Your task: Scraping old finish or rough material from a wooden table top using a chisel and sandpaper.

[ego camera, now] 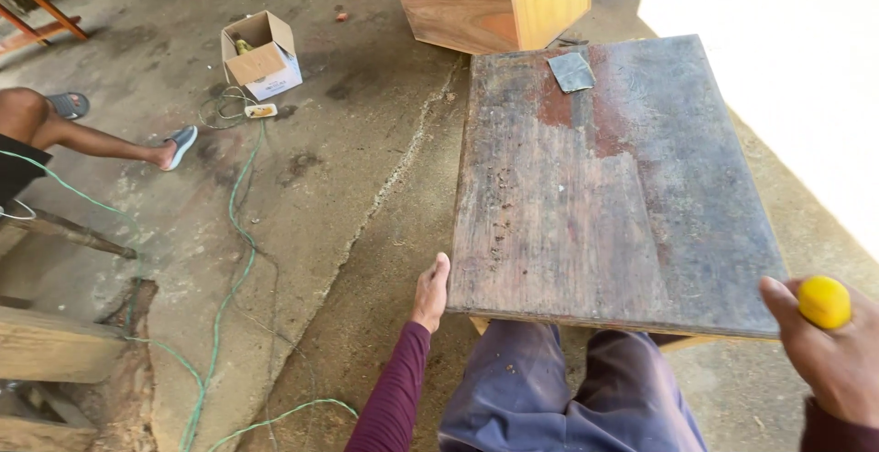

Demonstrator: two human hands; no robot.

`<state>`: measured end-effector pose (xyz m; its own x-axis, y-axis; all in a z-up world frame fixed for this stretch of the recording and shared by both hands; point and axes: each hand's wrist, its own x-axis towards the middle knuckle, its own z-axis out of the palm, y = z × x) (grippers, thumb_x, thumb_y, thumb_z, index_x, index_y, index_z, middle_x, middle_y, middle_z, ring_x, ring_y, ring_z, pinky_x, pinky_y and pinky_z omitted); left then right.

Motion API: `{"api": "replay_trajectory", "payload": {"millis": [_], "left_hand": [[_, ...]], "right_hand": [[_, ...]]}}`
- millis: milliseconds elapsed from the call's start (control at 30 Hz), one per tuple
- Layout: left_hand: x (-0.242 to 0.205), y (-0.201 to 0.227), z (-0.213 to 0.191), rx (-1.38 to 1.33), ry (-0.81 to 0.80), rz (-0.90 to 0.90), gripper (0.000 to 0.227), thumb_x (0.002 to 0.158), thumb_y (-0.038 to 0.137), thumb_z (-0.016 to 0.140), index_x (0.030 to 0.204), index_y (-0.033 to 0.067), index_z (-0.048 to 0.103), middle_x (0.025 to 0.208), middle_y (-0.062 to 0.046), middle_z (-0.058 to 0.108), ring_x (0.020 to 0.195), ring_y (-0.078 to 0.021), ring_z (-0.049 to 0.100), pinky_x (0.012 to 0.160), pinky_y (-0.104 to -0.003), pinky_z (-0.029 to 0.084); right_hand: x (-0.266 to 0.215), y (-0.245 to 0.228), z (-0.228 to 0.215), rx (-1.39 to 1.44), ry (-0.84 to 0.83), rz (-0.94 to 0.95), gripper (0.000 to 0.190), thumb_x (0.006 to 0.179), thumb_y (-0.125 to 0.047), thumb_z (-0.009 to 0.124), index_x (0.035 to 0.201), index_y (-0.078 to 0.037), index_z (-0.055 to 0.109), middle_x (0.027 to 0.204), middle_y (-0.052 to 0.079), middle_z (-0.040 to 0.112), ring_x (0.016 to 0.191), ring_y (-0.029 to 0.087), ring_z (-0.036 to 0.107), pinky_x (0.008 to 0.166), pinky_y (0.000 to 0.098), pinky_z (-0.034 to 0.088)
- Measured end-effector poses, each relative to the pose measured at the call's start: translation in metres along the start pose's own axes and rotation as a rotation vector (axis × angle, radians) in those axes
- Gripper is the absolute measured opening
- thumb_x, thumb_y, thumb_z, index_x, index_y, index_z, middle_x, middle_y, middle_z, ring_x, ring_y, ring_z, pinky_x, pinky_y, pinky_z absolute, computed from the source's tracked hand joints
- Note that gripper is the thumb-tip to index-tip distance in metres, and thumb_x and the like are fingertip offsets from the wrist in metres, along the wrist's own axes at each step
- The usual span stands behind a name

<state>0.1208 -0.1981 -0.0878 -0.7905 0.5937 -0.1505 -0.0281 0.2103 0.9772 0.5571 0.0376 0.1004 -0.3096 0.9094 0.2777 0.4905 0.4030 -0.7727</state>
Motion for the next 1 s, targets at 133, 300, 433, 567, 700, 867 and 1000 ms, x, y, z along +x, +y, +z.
{"api": "replay_trajectory", "payload": {"millis": [133,300,433,567,700,867,1000], "left_hand": [[0.03,-0.015,0.005,-0.362,-0.127,-0.204,0.079,0.102,0.063,0.045,0.138,-0.0052,0.061,0.141,-0.022,0.065,0.131,-0.0312,0.062,0.108,-0.042,0.048],[0.065,-0.136,0.027,-0.844,-0.286,-0.252,0.065,0.098,0.05,0.05,0.145,0.0046,0.054,0.143,-0.016,0.06,0.127,-0.0288,0.059,0.105,-0.046,0.051],[0.047,-0.16,0.032,-0.938,-0.295,-0.087,0.057,0.105,0.038,0.052,0.146,-0.0016,0.05,0.147,-0.019,0.057,0.132,-0.0308,0.055,0.11,-0.043,0.049],[0.054,-0.17,0.038,-0.172,-0.189,0.223,0.047,0.107,0.025,0.049,0.147,-0.0004,0.047,0.151,-0.018,0.051,0.134,-0.0313,0.05,0.11,-0.042,0.045],[0.064,-0.173,0.048,-0.935,-0.055,-0.267,0.051,0.108,0.03,0.036,0.147,-0.0012,0.047,0.152,-0.019,0.05,0.134,-0.0323,0.051,0.111,-0.043,0.045],[0.047,-0.167,0.043,-1.358,0.195,-0.505,0.058,0.108,0.037,0.024,0.148,-0.0004,0.045,0.154,-0.017,0.048,0.135,-0.0319,0.051,0.112,-0.044,0.044],[0.026,-0.205,0.068,-1.11,0.048,-0.16,0.048,0.11,0.028,0.035,0.149,0.001,0.045,0.153,-0.015,0.05,0.134,-0.0303,0.053,0.112,-0.045,0.047]], "right_hand": [[0.014,0.132,-0.008,-0.113,0.012,0.005,0.047,0.115,-0.032,0.072,0.083,0.0,0.06,0.065,0.015,0.062,0.058,0.02,0.056,0.055,0.0392,0.047],[0.016,0.155,0.01,-0.583,-0.237,0.472,0.049,0.104,-0.056,0.054,0.106,-0.011,0.071,0.082,0.016,0.068,0.072,0.028,0.07,0.069,0.047,0.059],[0.001,0.141,0.029,-0.325,-0.174,0.497,0.044,0.102,-0.051,0.064,0.104,-0.008,0.075,0.087,0.012,0.077,0.086,0.023,0.071,0.081,0.0397,0.054],[0.007,0.15,0.037,0.068,0.06,0.461,0.038,0.094,-0.038,0.079,0.103,-0.002,0.072,0.093,0.016,0.073,0.087,0.024,0.067,0.077,0.039,0.051],[-0.001,0.162,0.039,-0.049,0.115,0.346,0.041,0.09,-0.038,0.081,0.099,0.001,0.07,0.086,0.014,0.07,0.082,0.02,0.066,0.077,0.0381,0.051],[0.018,0.164,0.025,0.013,0.027,0.419,0.045,0.095,-0.039,0.08,0.093,0.003,0.064,0.071,0.016,0.064,0.068,0.022,0.059,0.065,0.0395,0.049],[0.037,0.194,0.005,0.16,-0.138,0.49,0.036,0.092,-0.036,0.075,0.092,-0.001,0.066,0.064,0.014,0.059,0.055,0.023,0.058,0.053,0.0393,0.045]]}}
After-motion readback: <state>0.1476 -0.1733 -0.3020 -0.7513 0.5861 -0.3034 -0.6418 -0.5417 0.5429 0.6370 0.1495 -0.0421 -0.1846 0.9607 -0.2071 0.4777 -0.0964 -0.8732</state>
